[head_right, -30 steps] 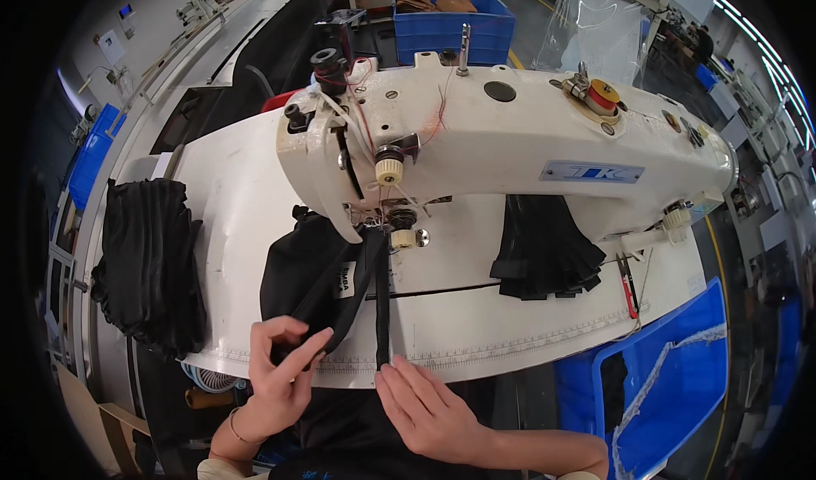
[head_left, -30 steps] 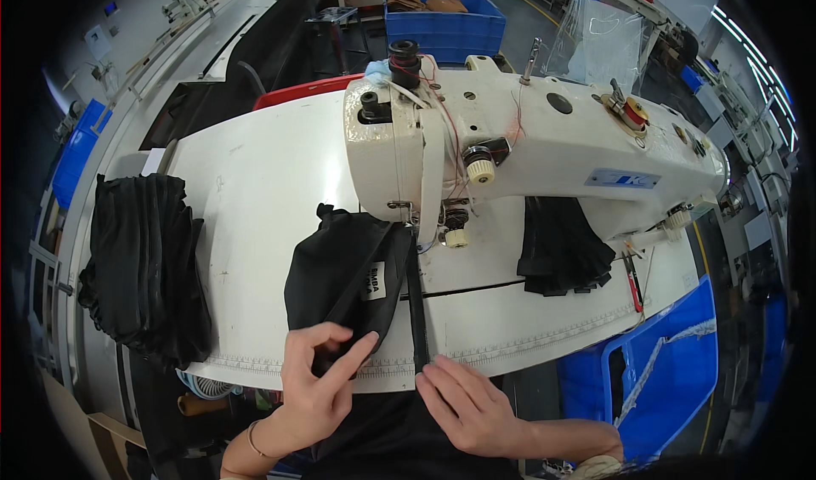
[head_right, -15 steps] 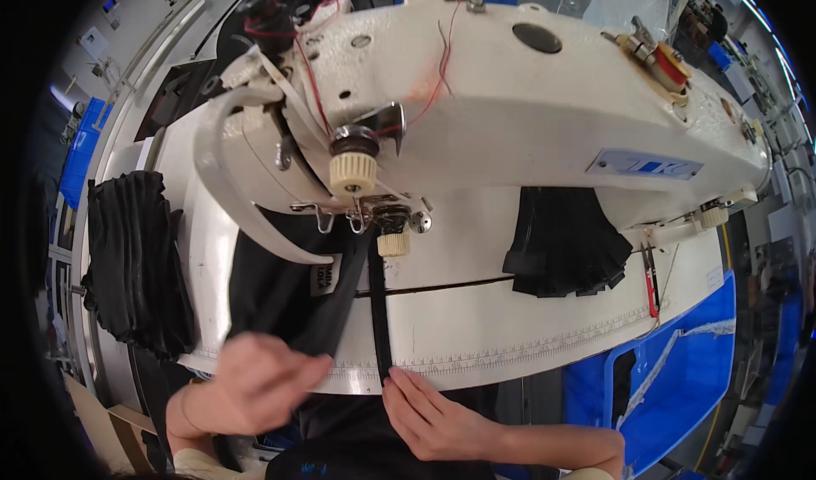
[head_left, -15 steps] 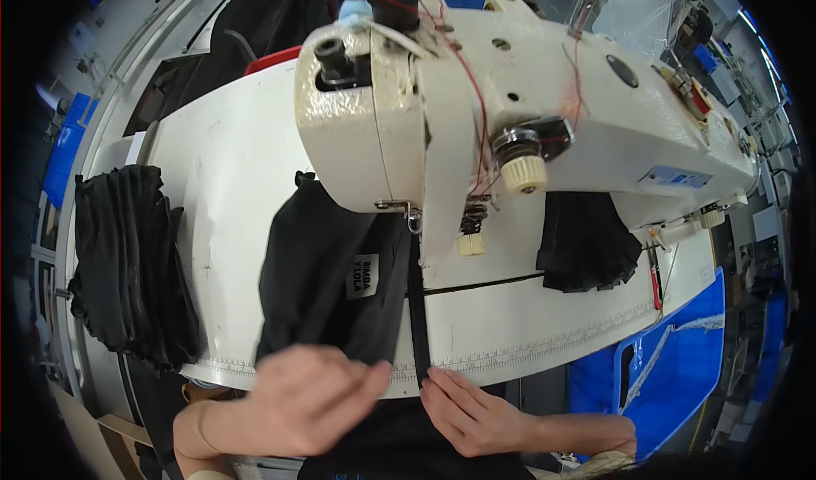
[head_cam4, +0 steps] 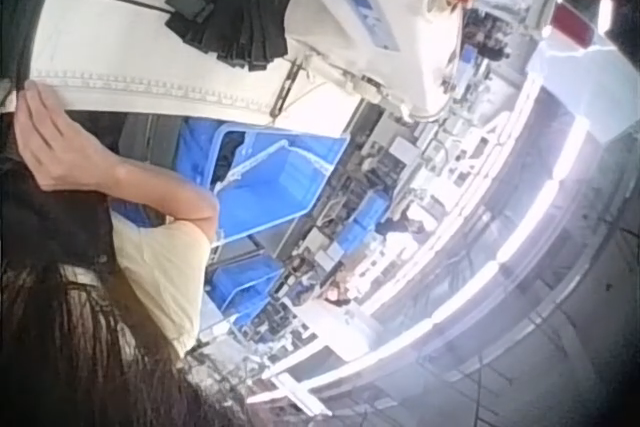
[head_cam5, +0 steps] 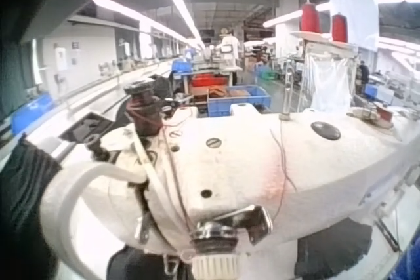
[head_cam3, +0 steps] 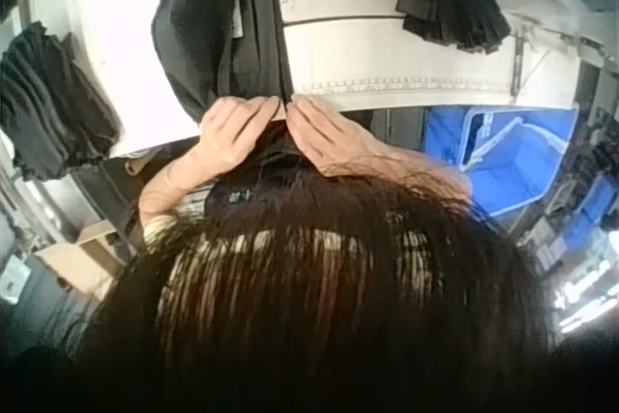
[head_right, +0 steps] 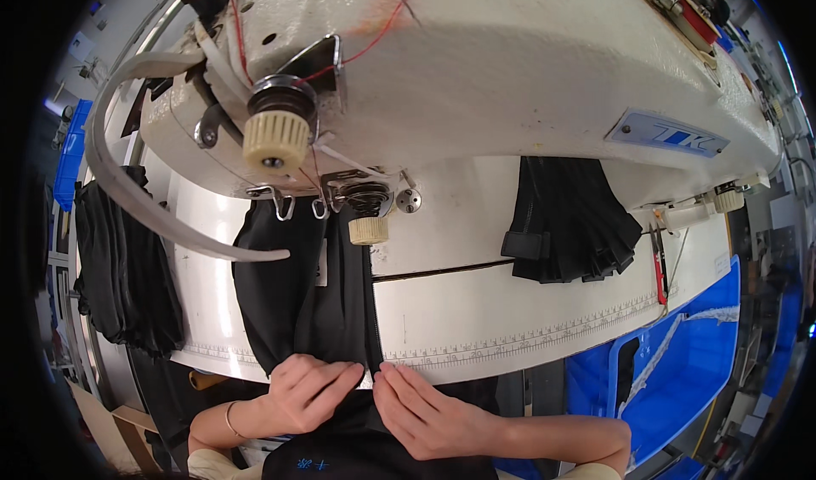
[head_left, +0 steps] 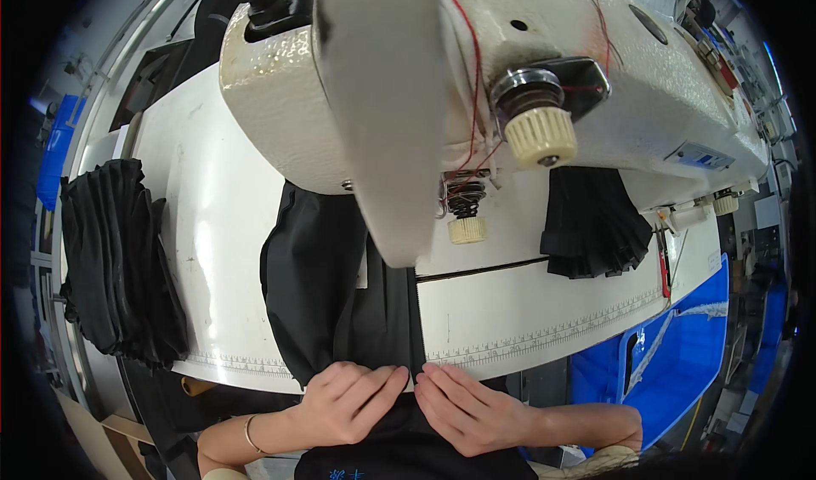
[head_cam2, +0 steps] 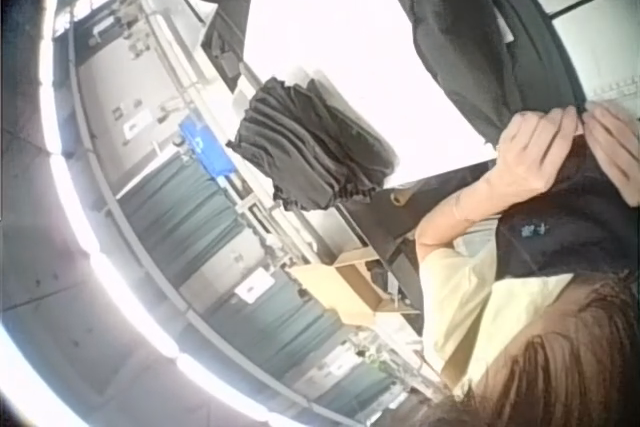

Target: Sewing pieces of black fabric together using an industrial sewing machine in a workshop.

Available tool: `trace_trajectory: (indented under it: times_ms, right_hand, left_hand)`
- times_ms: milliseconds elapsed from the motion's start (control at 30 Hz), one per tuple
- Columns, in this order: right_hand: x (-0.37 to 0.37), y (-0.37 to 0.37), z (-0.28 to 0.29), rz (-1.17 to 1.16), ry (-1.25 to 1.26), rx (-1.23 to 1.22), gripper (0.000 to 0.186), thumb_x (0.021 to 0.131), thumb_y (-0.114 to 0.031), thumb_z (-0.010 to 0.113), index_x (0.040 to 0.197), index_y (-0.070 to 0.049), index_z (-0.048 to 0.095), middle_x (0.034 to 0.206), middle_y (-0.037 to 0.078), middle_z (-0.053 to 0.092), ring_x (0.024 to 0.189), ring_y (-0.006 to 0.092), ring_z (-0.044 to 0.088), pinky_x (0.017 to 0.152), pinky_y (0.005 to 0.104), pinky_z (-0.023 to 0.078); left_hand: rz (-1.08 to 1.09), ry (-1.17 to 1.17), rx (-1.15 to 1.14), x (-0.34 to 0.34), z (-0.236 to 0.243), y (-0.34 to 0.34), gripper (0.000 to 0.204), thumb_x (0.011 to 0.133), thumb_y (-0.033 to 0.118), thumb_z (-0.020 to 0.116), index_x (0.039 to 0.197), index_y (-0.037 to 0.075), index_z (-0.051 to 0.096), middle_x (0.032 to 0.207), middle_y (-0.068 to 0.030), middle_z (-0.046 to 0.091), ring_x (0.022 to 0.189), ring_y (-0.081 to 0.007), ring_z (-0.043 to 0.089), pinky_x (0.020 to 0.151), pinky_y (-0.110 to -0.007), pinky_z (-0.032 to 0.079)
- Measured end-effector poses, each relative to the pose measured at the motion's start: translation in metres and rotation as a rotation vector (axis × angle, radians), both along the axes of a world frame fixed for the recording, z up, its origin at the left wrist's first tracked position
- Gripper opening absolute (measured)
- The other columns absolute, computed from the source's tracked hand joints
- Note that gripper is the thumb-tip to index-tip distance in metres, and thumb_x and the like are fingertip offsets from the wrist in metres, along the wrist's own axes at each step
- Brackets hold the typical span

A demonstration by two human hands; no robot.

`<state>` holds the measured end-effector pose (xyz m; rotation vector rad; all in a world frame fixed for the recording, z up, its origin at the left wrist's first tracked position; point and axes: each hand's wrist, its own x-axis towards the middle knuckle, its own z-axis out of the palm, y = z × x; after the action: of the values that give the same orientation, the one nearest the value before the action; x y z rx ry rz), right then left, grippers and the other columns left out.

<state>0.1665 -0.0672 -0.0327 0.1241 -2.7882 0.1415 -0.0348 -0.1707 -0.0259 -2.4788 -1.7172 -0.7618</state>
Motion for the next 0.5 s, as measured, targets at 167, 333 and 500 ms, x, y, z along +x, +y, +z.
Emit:
trace_trajectory:
  times_ms: [167,333,500]
  right_hand:
    - [0.001,0.003,0.005,0.018,-0.014,0.045,0.031,0.080,-0.016,0.052,0.098,0.006,0.064,0.105,0.016,0.061,0.104,0.0299,0.060,0.096,0.0388,0.046]
    - [0.000,0.002,0.003,0.034,-0.004,0.062,0.031,0.079,-0.017,0.052,0.097,0.006,0.064,0.104,0.018,0.062,0.105,0.0309,0.060,0.096,0.0394,0.046]
    - [0.001,0.004,0.005,0.051,-0.019,0.043,0.031,0.079,-0.017,0.052,0.096,0.005,0.064,0.104,0.018,0.063,0.104,0.0318,0.060,0.097,0.0402,0.045]
  left_hand:
    - [0.054,0.002,0.043,-0.003,0.029,0.002,0.038,0.054,0.001,0.061,0.092,-0.003,0.068,0.101,-0.0114,0.065,0.070,-0.0194,0.054,0.058,-0.026,0.045]
    - [-0.043,0.159,0.045,0.009,0.009,0.005,0.033,0.057,0.006,0.060,0.088,-0.004,0.068,0.100,-0.0146,0.065,0.071,-0.0152,0.057,0.058,-0.022,0.046]
    - [-0.057,0.173,0.044,0.012,0.006,0.006,0.030,0.060,0.005,0.060,0.088,-0.005,0.068,0.100,-0.0155,0.065,0.070,-0.0149,0.057,0.057,-0.020,0.046]
